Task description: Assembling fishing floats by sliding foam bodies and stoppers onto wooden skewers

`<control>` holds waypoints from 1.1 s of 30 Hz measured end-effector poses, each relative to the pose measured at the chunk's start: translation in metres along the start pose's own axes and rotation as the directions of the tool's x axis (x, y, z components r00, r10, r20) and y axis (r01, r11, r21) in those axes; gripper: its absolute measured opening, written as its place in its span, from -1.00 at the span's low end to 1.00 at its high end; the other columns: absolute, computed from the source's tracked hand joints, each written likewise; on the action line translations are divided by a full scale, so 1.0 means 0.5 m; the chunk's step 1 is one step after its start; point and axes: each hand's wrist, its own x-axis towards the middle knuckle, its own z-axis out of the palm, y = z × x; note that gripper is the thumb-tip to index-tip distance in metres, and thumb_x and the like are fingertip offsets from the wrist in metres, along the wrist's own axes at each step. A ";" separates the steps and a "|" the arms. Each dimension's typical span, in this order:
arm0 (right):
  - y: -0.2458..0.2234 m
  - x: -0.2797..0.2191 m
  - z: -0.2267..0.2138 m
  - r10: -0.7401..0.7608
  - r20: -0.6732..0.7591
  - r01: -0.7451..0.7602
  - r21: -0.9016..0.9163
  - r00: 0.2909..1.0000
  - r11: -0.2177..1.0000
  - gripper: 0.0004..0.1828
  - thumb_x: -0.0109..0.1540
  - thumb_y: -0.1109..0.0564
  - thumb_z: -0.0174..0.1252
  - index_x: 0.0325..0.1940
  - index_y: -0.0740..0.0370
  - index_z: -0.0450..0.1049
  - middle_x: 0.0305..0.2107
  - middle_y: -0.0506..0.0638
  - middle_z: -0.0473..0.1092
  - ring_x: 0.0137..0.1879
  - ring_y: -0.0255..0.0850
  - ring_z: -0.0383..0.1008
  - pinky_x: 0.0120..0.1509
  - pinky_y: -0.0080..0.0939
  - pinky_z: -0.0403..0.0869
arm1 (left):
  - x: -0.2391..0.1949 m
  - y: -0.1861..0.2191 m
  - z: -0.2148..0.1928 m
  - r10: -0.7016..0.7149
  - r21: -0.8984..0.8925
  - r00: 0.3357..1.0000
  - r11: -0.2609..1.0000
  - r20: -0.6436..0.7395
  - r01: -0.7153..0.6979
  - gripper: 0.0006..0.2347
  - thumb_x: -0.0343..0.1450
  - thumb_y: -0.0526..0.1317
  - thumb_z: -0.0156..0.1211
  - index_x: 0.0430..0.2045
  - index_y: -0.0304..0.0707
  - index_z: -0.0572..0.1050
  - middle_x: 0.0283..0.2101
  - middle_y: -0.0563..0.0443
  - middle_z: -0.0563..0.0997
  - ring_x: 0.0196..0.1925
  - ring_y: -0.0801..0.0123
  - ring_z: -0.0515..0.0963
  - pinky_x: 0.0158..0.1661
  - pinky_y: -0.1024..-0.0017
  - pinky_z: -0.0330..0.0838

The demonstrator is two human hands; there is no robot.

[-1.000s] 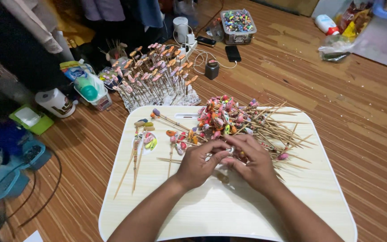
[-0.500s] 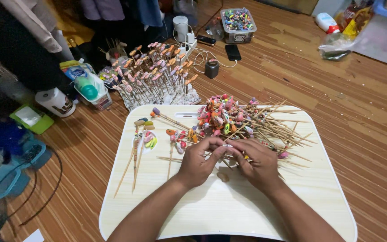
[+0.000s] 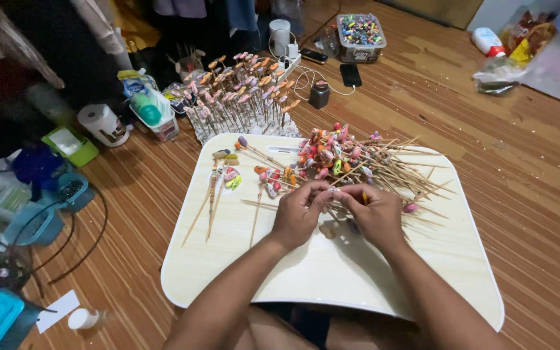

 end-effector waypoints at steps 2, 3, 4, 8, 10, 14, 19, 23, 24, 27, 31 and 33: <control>0.031 -0.006 0.005 0.047 -0.003 -0.047 0.025 0.999 0.999 -0.90 0.12 0.17 0.47 -0.28 0.09 0.73 -0.69 -0.03 0.47 -0.49 -0.41 0.33 -0.43 -0.38 0.34 | -0.013 -0.009 0.002 0.029 0.026 0.999 0.999 -0.013 -0.029 -0.87 0.51 -0.27 0.20 -0.20 -0.38 0.60 -0.46 -0.15 0.68 -0.49 0.31 0.68 -0.42 0.41 0.60; 0.044 -0.008 0.006 0.096 -0.005 -0.096 0.048 0.995 0.994 -0.87 0.09 0.17 0.51 -0.29 0.10 0.73 -0.68 -0.03 0.49 -0.49 -0.43 0.34 -0.42 -0.40 0.36 | -0.020 -0.012 0.004 0.056 0.050 0.998 0.997 -0.026 -0.054 -0.88 0.51 -0.27 0.21 -0.21 -0.36 0.61 -0.47 -0.14 0.67 -0.51 0.31 0.67 -0.45 0.41 0.59; 0.055 -0.010 0.012 0.097 0.001 -0.097 0.043 0.995 0.994 -0.87 0.09 0.17 0.51 -0.29 0.10 0.73 -0.68 -0.03 0.49 -0.49 -0.43 0.34 -0.42 -0.40 0.36 | -0.020 -0.018 0.003 0.052 0.048 0.998 0.998 -0.033 -0.050 -0.88 0.51 -0.27 0.21 -0.21 -0.36 0.61 -0.47 -0.14 0.67 -0.51 0.31 0.67 -0.45 0.41 0.59; 0.096 -0.031 0.039 0.102 -0.018 -0.099 0.124 0.995 0.987 -0.85 0.14 0.17 0.47 -0.24 0.20 0.67 -0.57 -0.02 0.51 -0.43 -0.38 0.39 -0.33 -0.40 0.42 | -0.029 -0.043 0.007 0.222 0.219 0.974 0.954 -0.048 -0.207 -0.85 0.51 -0.24 0.20 -0.14 -0.31 0.59 -0.39 -0.17 0.67 -0.37 0.11 0.71 -0.38 0.31 0.61; 0.112 -0.036 0.047 0.074 -0.018 -0.071 0.144 0.997 0.987 -0.83 0.19 0.15 0.45 -0.19 0.23 0.65 -0.53 -0.04 0.50 -0.39 -0.40 0.39 -0.29 -0.41 0.43 | -0.031 -0.055 0.011 0.271 0.265 0.961 0.932 -0.062 -0.246 -0.83 0.51 -0.24 0.20 -0.10 -0.31 0.58 -0.34 -0.20 0.66 -0.28 -0.02 0.71 -0.33 0.22 0.62; 0.116 -0.042 0.061 -0.296 -0.085 0.288 -0.092 0.951 0.953 -0.75 0.28 0.22 0.36 0.04 0.28 0.60 -0.36 0.19 0.53 -0.20 -0.09 0.52 -0.10 -0.13 0.50 | -0.032 -0.068 0.013 0.335 0.274 0.940 0.911 -0.062 -0.307 -0.85 0.53 -0.25 0.14 -0.10 -0.24 0.59 -0.29 -0.11 0.66 -0.20 0.03 0.71 -0.22 0.26 0.63; 0.126 -0.041 0.076 -0.503 -0.108 0.464 -0.257 0.858 0.848 -0.76 0.30 0.28 0.28 0.06 0.24 0.65 -0.27 0.22 0.55 -0.10 0.09 0.61 0.01 -0.04 0.54 | -0.031 -0.075 0.012 0.321 0.241 0.947 0.922 -0.033 -0.304 -0.86 0.54 -0.22 0.12 -0.12 -0.21 0.58 -0.30 -0.08 0.66 -0.22 0.06 0.70 -0.25 0.28 0.63; 0.119 -0.045 0.081 -0.454 -0.157 0.418 -0.217 0.877 0.882 -0.85 0.28 0.29 0.34 -0.06 0.24 0.68 -0.29 0.14 0.59 -0.13 -0.03 0.63 -0.02 -0.13 0.54 | -0.038 -0.083 0.007 0.223 0.202 0.974 0.956 -0.036 -0.211 -0.86 0.52 -0.18 0.17 -0.14 -0.18 0.58 -0.33 -0.09 0.65 -0.25 0.05 0.70 -0.29 0.25 0.62; 0.113 -0.043 0.080 -0.425 -0.169 0.396 -0.180 0.889 0.900 -0.87 0.27 0.28 0.36 -0.09 0.23 0.68 -0.29 0.13 0.59 -0.14 -0.08 0.63 -0.02 -0.16 0.54 | -0.037 -0.077 0.004 0.168 0.176 0.985 0.971 -0.037 -0.159 -0.85 0.51 -0.18 0.18 -0.15 -0.20 0.59 -0.36 -0.13 0.65 -0.28 0.02 0.69 -0.32 0.22 0.61; 0.130 -0.040 0.077 -0.344 -0.204 0.316 -0.158 0.917 0.936 -0.90 0.22 0.21 0.45 -0.19 0.16 0.71 -0.43 0.03 0.58 -0.26 -0.22 0.61 -0.14 -0.28 0.51 | -0.040 -0.071 -0.002 0.071 0.116 0.997 0.991 -0.028 -0.067 -0.86 0.51 -0.19 0.18 -0.18 -0.23 0.58 -0.44 -0.10 0.65 -0.49 0.15 0.66 -0.47 0.25 0.55; 0.119 -0.037 0.068 -0.306 -0.189 0.280 -0.155 0.933 0.947 -0.89 0.17 0.19 0.50 -0.24 0.14 0.72 -0.46 0.04 0.58 -0.29 -0.19 0.62 -0.18 -0.26 0.51 | -0.033 -0.073 -0.005 0.041 0.100 0.999 0.994 -0.028 -0.038 -0.85 0.50 -0.18 0.19 -0.19 -0.25 0.59 -0.44 -0.12 0.67 -0.51 0.17 0.65 -0.52 0.29 0.51; 0.125 -0.042 0.067 -0.211 -0.180 0.203 -0.060 0.961 0.977 -0.88 0.17 0.18 0.48 -0.23 0.15 0.71 -0.47 0.03 0.57 -0.27 -0.32 0.57 -0.17 -0.28 0.50 | -0.036 -0.079 -0.002 0.052 0.116 0.998 0.992 -0.026 -0.049 -0.86 0.50 -0.18 0.19 -0.19 -0.20 0.60 -0.44 -0.05 0.69 -0.52 0.22 0.66 -0.53 0.36 0.51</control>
